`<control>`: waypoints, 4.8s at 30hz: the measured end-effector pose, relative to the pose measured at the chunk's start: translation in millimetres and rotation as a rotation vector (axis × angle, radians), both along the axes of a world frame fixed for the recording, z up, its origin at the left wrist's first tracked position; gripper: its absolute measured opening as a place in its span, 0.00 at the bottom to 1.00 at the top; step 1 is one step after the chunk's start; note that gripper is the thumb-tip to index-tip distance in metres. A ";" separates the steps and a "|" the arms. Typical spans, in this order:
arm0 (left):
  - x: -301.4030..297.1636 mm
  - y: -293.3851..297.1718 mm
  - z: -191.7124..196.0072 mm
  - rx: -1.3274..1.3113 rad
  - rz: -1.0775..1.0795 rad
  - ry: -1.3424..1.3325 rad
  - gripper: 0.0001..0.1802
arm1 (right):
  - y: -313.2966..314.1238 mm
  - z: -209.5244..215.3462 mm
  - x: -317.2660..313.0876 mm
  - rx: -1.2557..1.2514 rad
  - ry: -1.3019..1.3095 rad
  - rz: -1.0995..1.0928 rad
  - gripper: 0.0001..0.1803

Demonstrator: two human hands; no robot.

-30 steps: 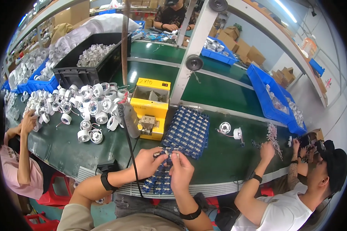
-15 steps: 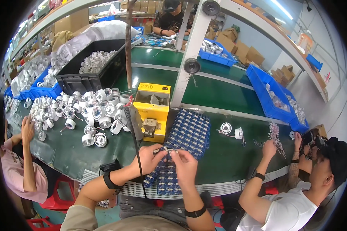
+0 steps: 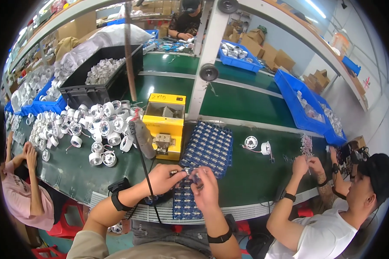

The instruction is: The person assembles electronic components by inserting a circuit board into a white plastic housing, securing it with a power screwdriver, and then detaching small blue circuit boards from a panel to install them.

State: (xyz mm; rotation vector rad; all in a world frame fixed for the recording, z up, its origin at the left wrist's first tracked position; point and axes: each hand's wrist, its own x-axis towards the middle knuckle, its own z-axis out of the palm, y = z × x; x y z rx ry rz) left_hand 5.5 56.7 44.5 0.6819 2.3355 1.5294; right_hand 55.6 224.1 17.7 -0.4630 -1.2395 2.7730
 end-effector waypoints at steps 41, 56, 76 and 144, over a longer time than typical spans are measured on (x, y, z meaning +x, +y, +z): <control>9.3 9.6 -14.2 -0.069 -0.104 0.381 0.12 | -20.6 -8.9 7.0 1.241 0.305 -0.532 0.07; 23.6 28.5 6.6 -0.236 -0.195 0.334 0.18 | 12.8 -26.5 21.6 -0.041 0.144 0.143 0.12; -6.2 32.3 22.5 0.044 -0.108 0.168 0.39 | -15.9 -3.5 17.8 0.836 0.188 -0.140 0.09; -18.0 -3.0 3.1 -0.118 -0.594 -0.392 0.12 | 9.1 15.1 0.4 1.223 0.676 0.240 0.10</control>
